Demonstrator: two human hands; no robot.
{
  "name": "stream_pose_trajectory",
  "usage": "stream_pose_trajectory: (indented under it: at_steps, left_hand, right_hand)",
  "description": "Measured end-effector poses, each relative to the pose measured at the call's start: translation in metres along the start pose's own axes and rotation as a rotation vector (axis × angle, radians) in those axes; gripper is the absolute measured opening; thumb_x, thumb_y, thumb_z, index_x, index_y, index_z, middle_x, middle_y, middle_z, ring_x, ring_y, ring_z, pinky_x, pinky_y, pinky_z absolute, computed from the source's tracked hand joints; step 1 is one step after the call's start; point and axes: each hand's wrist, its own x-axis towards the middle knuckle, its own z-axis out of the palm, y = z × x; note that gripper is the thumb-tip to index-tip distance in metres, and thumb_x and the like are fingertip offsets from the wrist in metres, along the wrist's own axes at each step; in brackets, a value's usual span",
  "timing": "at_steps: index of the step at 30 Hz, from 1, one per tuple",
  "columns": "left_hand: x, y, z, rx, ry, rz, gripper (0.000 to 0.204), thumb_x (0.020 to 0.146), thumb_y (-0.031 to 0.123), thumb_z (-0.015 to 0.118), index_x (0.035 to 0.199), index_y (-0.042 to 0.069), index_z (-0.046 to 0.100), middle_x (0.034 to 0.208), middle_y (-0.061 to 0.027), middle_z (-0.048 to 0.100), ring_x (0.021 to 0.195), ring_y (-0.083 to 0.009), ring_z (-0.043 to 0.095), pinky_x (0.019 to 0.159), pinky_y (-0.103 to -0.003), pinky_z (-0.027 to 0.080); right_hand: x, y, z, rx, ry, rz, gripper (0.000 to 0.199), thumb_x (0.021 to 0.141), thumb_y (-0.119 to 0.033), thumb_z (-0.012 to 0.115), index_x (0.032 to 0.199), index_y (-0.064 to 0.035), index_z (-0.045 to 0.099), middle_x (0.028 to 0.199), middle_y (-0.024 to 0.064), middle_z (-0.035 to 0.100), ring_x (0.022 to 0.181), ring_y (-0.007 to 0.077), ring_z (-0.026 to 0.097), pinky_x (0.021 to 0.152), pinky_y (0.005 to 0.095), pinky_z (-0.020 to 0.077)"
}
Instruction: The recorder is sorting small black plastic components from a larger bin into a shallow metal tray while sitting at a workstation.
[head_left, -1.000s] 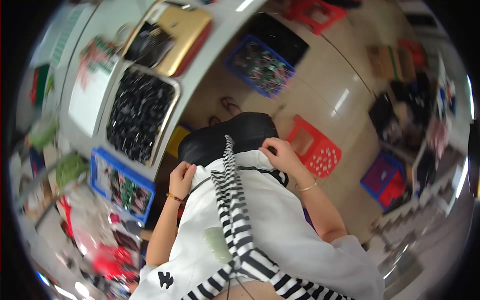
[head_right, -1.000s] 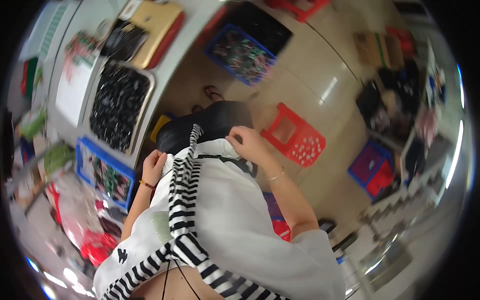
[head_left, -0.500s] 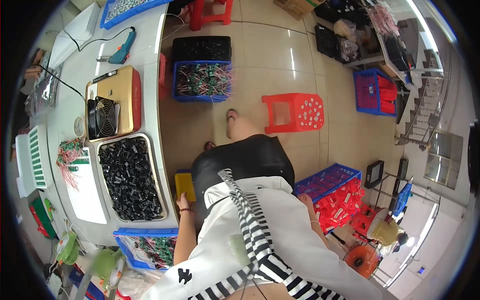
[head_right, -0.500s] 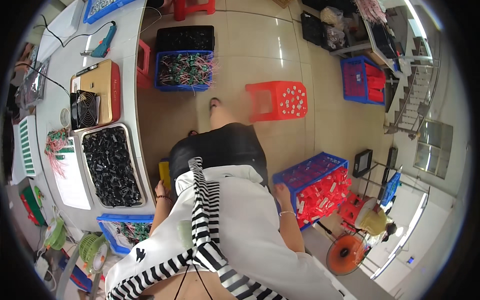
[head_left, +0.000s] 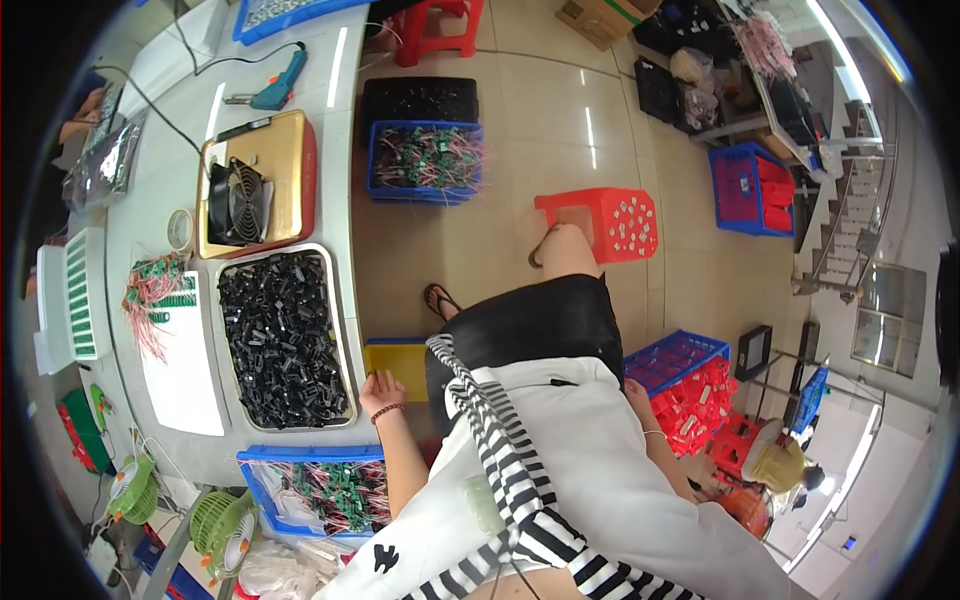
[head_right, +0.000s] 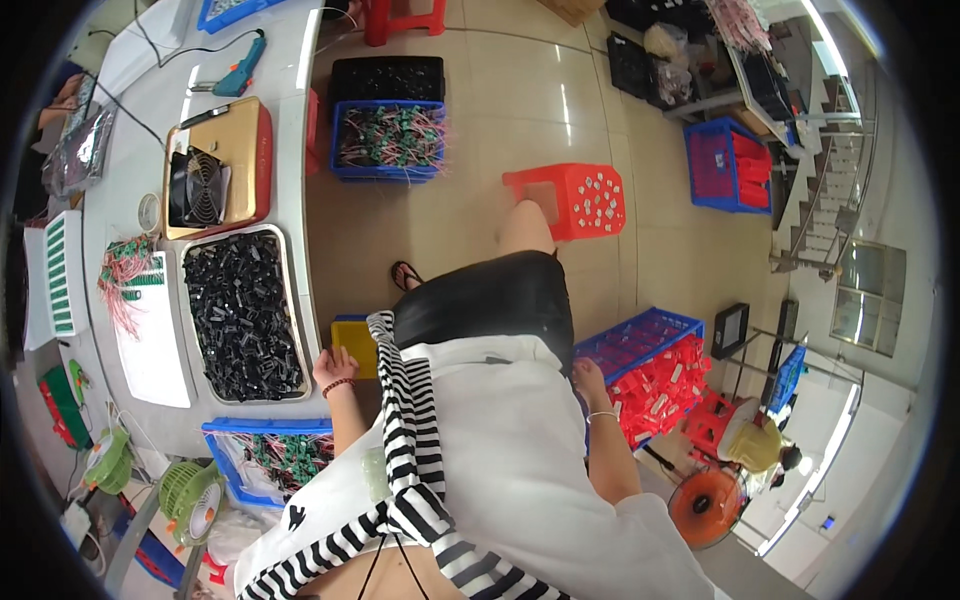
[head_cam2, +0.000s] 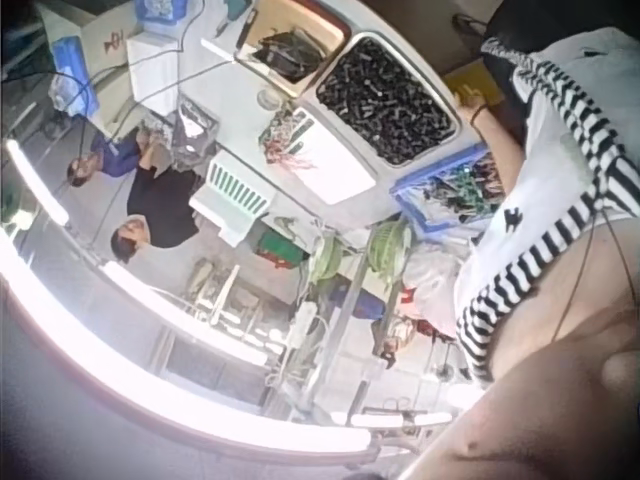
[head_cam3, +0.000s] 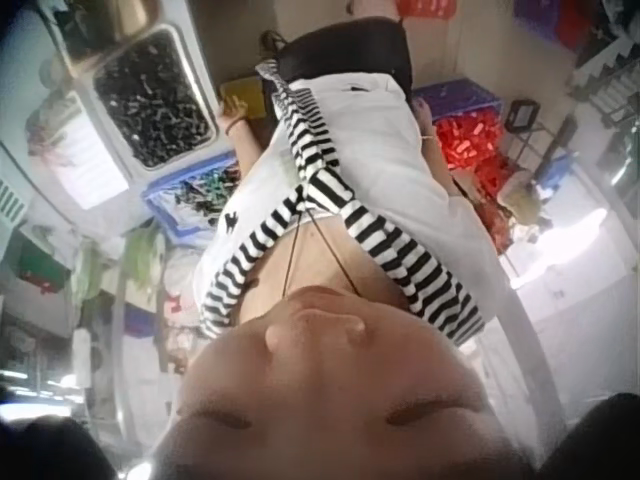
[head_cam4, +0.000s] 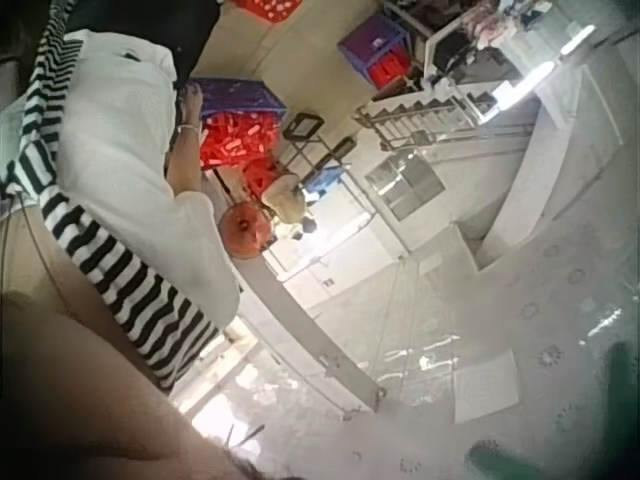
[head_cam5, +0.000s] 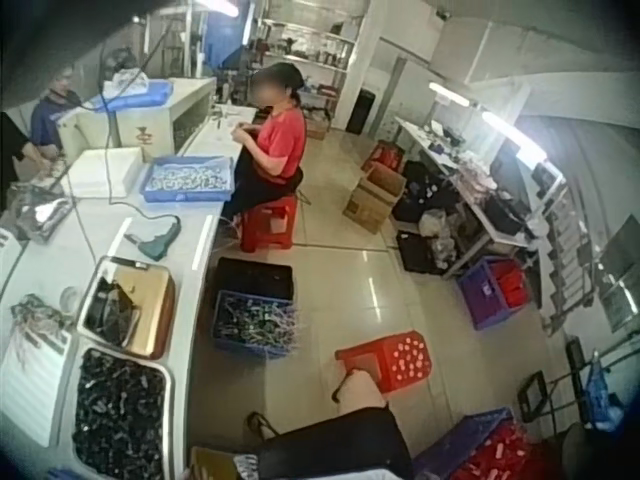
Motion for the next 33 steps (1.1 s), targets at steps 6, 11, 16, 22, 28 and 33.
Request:
stream_pose_trajectory:
  at_steps: [6, 11, 16, 22, 28, 33]
  left_hand:
    - [0.012, -0.014, 0.015, -0.390, -0.025, -0.112, 0.034, 0.079, -0.012, 0.043, 0.105, 0.002, 0.059, 0.098, -0.0078, 0.064, 0.094, -0.0207, 0.062, 0.074, -0.035, 0.047]
    - [0.009, -0.009, 0.010, -0.438, -0.024, -0.138, 0.031, 0.079, -0.012, 0.044, 0.103, 0.000, 0.058, 0.097, -0.0092, 0.064, 0.092, -0.0226, 0.062, 0.073, -0.036, 0.047]
    - [0.021, -0.002, -0.001, -0.493, -0.031, -0.188, 0.032, 0.075, -0.016, 0.043, 0.101, -0.003, 0.056, 0.095, -0.0133, 0.060, 0.088, -0.0272, 0.058, 0.073, -0.038, 0.048]
    - [0.009, 0.001, -0.008, -0.486, -0.037, -0.177, 0.036, 0.073, -0.016, 0.043, 0.103, -0.002, 0.057, 0.095, -0.0130, 0.060, 0.089, -0.0278, 0.059, 0.075, -0.038, 0.046]
    - [0.004, 0.002, -0.010, -0.380, -0.045, -0.248, 0.038, 0.071, -0.016, 0.045, 0.102, 0.001, 0.058, 0.093, -0.0105, 0.061, 0.088, -0.0256, 0.059, 0.075, -0.037, 0.045]
    - [0.001, 0.003, -0.010, -0.407, -0.041, -0.247, 0.038, 0.069, -0.015, 0.048, 0.102, 0.001, 0.059, 0.093, -0.0094, 0.061, 0.087, -0.0241, 0.059, 0.076, -0.035, 0.045]
  right_hand:
    - [0.009, 0.017, -0.027, -0.207, 0.040, -0.085, 0.029, 0.090, -0.019, 0.048, 0.107, -0.0004, 0.063, 0.090, 0.0075, 0.066, 0.077, 0.0182, 0.061, 0.068, 0.0301, 0.0472]
    - [0.005, 0.006, -0.015, 0.140, -0.085, 0.162, 0.031, 0.092, -0.015, 0.043, 0.107, 0.0033, 0.063, 0.101, 0.0083, 0.066, 0.090, 0.0167, 0.059, 0.081, 0.0311, 0.0452]
    - [0.002, -0.047, -0.026, -0.136, -0.168, 0.027, 0.032, 0.093, -0.015, 0.042, 0.108, 0.0048, 0.062, 0.105, 0.0081, 0.065, 0.093, 0.0158, 0.058, 0.084, 0.0318, 0.0442]
    - [0.065, -0.023, -0.005, -0.507, -0.425, -0.052, 0.032, 0.087, -0.026, 0.050, 0.102, -0.0013, 0.065, 0.092, 0.0191, 0.067, 0.087, 0.0303, 0.064, 0.078, 0.0363, 0.0476]
    - [0.193, -0.031, 0.088, -0.658, -0.465, -0.110, 0.025, 0.078, -0.023, 0.060, 0.093, -0.0042, 0.065, 0.086, 0.0174, 0.065, 0.085, 0.0301, 0.063, 0.077, 0.0389, 0.0482]
    - [0.287, -0.117, 0.190, -0.779, -0.211, -0.293, 0.072, 0.070, -0.025, 0.072, 0.131, -0.0051, 0.039, 0.137, 0.0214, 0.037, 0.126, 0.0381, 0.036, 0.101, 0.0456, 0.0377]
